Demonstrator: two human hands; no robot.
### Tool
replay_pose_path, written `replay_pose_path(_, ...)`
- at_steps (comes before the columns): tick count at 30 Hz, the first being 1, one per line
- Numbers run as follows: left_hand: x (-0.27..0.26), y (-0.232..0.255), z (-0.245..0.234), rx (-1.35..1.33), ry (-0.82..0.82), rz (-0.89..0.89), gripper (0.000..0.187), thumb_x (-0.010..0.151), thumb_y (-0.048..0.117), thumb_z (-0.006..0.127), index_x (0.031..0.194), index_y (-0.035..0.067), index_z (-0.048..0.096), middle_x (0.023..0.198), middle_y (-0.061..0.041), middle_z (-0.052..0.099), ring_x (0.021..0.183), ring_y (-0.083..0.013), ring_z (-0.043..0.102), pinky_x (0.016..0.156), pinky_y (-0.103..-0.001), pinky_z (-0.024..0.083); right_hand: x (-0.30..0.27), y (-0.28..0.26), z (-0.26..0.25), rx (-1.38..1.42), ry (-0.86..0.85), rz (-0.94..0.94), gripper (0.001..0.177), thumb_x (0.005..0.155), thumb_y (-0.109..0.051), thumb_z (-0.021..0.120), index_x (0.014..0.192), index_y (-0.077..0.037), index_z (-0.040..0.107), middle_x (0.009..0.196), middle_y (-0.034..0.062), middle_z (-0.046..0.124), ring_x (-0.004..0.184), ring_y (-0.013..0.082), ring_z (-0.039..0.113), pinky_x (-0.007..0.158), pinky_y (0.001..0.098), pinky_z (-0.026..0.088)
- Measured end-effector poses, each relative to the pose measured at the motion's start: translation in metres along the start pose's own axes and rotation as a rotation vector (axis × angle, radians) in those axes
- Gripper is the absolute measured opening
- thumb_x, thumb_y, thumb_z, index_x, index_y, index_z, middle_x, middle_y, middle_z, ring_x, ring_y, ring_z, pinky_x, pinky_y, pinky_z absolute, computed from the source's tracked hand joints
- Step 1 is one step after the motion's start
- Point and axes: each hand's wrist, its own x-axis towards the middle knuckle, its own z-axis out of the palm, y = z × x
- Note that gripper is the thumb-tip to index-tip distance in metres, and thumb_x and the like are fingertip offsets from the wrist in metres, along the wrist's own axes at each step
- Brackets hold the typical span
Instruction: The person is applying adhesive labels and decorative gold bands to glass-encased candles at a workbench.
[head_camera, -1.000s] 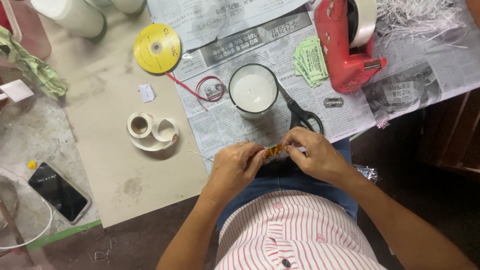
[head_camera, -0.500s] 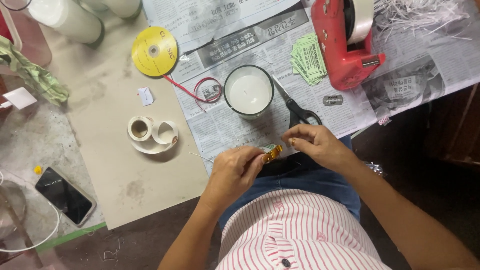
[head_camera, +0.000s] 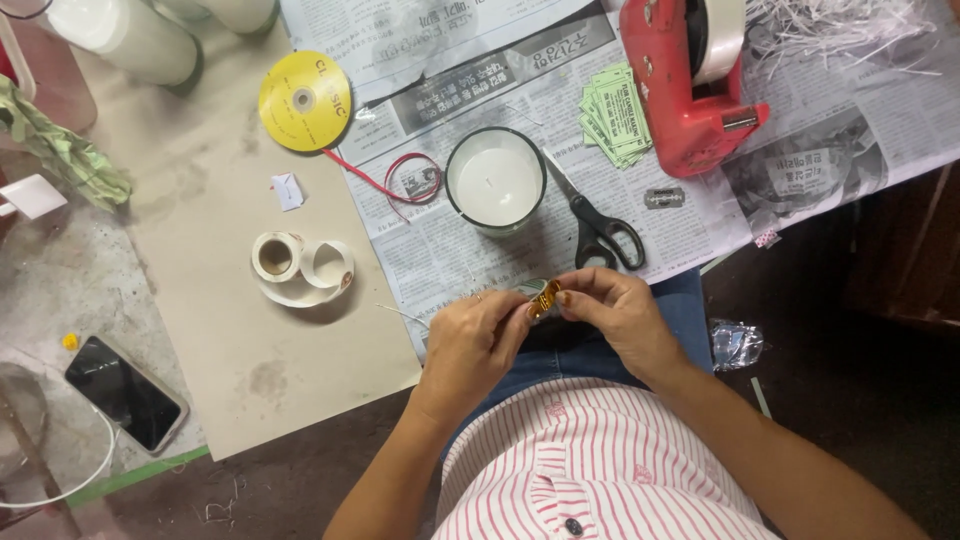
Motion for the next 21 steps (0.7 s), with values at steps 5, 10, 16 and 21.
replay_pose_path(5, -0.002, 0.004, 0.0, -0.038, 0.022, -0.003, 0.012, 0.095, 0.022, 0.067, 0.094, 0.013, 0.074, 0.067, -0.008, 0.071, 0.065, -0.0288, 0.072, 0.06, -0.034, 0.057, 0.005, 0.01, -0.003, 0.084, 0.028, 0.04, 0.025, 0.088, -0.006, 0.077, 0.108, 0.007, 0.072, 0.092, 0.0174, 0.076, 0.083, 0.0189, 0.072, 0.079, 0.0343, 0.064)
replay_pose_path(10, -0.005, 0.001, 0.002, -0.036, 0.021, -0.008, 0.013, 0.095, 0.023, 0.067, 0.095, 0.013, 0.075, 0.067, -0.007, 0.072, 0.063, -0.0265, 0.071, 0.06, -0.032, 0.056, 0.002, 0.0, 0.005, -0.023, 0.063, -0.058, 0.016, 0.088, -0.004, 0.077, 0.102, 0.005, 0.076, 0.086, 0.0152, 0.077, 0.079, 0.0153, 0.071, 0.076, 0.0319, 0.064)
replay_pose_path(16, -0.006, 0.009, -0.001, -0.082, 0.032, 0.085, 0.02, 0.097, 0.029, 0.064, 0.104, 0.012, 0.073, 0.076, -0.013, 0.073, 0.07, -0.0366, 0.07, 0.065, -0.042, 0.057, 0.008, -0.001, 0.0, -0.155, 0.025, -0.217, 0.01, 0.093, -0.003, 0.07, 0.1, 0.003, 0.074, 0.087, 0.0139, 0.076, 0.08, 0.0137, 0.069, 0.074, 0.0318, 0.063)
replay_pose_path(21, -0.002, 0.011, -0.015, -0.06, 0.053, 0.274, 0.014, 0.093, 0.018, 0.067, 0.103, 0.01, 0.073, 0.07, -0.009, 0.071, 0.067, -0.0298, 0.071, 0.067, -0.037, 0.055, 0.006, -0.046, 0.004, -0.392, -0.034, -0.433, 0.005, 0.092, -0.002, 0.069, 0.096, 0.0, 0.073, 0.103, 0.0138, 0.074, 0.09, 0.0172, 0.071, 0.078, 0.0317, 0.061)
